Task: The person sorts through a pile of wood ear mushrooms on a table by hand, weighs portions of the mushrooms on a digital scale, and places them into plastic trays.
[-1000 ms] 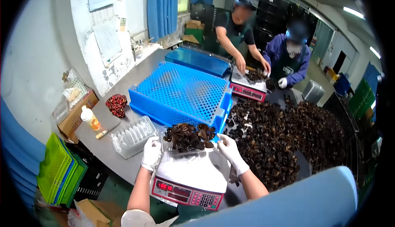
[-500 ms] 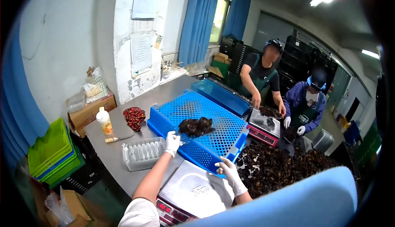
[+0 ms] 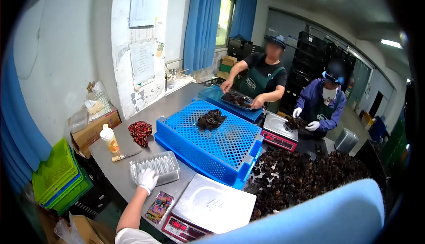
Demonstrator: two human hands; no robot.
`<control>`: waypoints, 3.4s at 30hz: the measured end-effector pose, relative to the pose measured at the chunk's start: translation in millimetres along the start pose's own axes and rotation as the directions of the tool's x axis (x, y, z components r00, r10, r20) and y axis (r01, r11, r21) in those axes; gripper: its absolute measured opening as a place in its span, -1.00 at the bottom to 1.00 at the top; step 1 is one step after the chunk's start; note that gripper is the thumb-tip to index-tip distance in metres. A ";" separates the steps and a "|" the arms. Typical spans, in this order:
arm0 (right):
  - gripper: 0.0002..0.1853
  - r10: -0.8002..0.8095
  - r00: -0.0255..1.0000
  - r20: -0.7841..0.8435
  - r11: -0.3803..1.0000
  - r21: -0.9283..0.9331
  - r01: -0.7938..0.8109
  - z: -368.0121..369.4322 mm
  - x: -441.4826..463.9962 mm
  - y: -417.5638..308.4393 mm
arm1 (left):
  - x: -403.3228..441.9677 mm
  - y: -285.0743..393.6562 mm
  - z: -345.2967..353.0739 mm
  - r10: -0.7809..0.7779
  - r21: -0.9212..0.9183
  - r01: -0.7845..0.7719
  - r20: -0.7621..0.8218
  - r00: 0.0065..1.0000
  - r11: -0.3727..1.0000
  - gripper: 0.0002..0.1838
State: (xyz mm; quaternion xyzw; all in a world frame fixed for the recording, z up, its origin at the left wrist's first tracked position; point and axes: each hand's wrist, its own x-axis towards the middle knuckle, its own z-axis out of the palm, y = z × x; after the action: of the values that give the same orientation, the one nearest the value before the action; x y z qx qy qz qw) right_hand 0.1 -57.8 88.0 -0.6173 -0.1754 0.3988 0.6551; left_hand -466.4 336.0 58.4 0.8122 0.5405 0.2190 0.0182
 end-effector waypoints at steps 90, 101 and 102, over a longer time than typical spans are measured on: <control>-0.57 -0.516 0.839 0.170 0.217 -0.922 0.321 -108.7 -167.7 103.3 | -257.0 419.7 71.2 0.961 -0.496 -0.823 0.133 0.243 0.277 -0.73; -0.31 -0.592 0.806 -0.006 0.250 -0.952 0.176 -96.8 -141.3 81.0 | -263.3 411.9 72.3 0.909 -0.510 -0.757 0.150 0.389 0.408 -0.62; -0.28 -0.452 0.888 0.084 0.265 -0.938 0.223 -91.5 -140.9 85.7 | -266.0 412.0 70.5 0.912 -0.540 -0.738 0.175 0.372 0.405 -0.66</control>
State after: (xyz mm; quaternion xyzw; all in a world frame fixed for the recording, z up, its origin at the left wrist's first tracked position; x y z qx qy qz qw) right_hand -47.4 -230.0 27.5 -0.8612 -0.4307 0.0128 0.2697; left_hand -166.7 -56.1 15.0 0.9779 -0.0253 0.1023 0.1805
